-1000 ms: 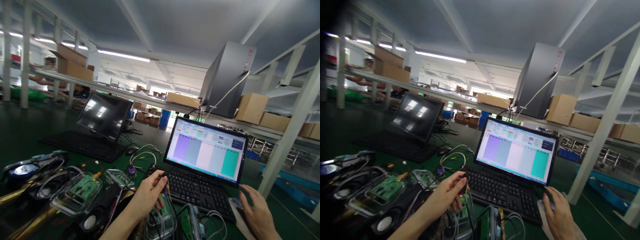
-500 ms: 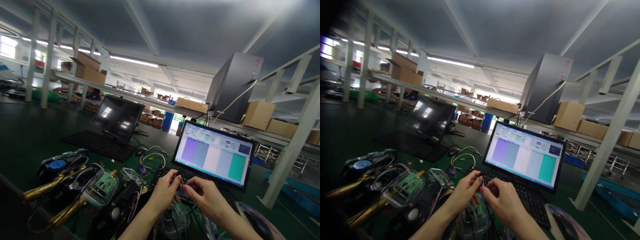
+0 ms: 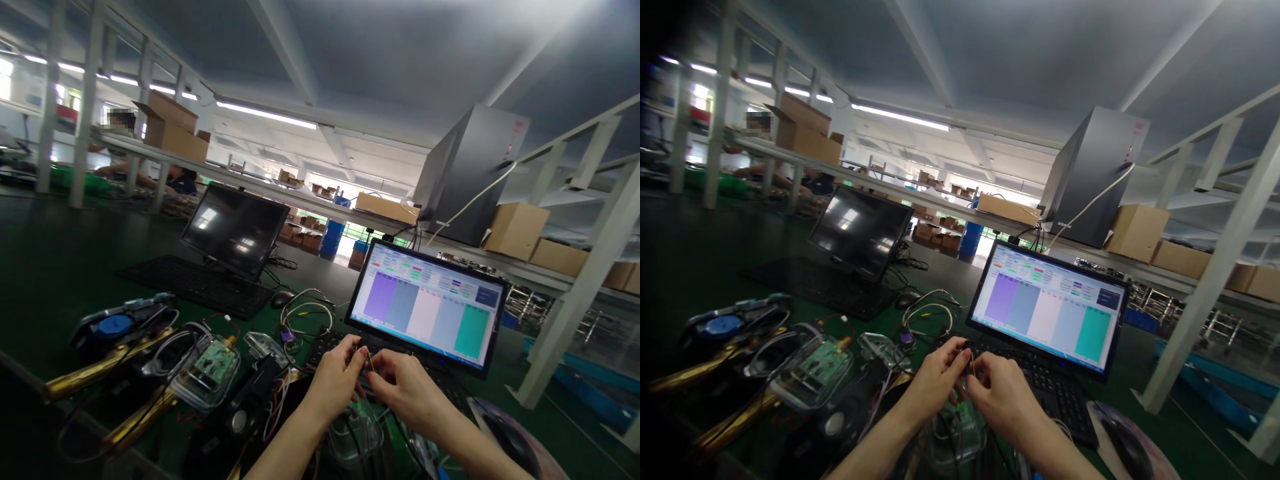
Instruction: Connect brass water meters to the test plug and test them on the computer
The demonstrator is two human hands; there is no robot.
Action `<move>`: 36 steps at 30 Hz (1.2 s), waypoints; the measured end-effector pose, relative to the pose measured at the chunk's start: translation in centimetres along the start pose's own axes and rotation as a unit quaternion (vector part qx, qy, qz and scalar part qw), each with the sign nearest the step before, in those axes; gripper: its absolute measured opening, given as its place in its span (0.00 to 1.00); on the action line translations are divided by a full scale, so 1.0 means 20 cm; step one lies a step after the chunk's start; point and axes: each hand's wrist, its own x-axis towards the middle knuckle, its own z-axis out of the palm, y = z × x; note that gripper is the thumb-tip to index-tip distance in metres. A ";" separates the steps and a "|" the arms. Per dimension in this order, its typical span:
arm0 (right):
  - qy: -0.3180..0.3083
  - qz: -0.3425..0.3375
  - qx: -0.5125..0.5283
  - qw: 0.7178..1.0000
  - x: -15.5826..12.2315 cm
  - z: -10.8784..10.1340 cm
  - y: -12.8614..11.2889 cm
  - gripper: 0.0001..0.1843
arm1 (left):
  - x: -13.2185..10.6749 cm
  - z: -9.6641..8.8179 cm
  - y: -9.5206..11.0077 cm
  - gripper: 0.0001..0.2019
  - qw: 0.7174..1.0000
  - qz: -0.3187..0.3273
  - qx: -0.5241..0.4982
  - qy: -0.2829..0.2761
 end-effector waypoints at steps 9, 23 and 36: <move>-0.014 0.020 0.030 0.999 0.01 0.00 0.01 0.11 | 0.00 0.00 -0.01 0.19 1.000 0.006 0.002 -0.002; -0.020 0.020 0.098 0.995 0.01 -0.04 -0.02 0.11 | -0.01 -0.02 0.06 0.20 0.991 0.032 0.129 0.022; -0.026 0.026 0.136 0.990 0.03 -0.01 0.02 0.12 | 0.01 -0.02 0.02 0.22 0.998 0.021 0.060 0.021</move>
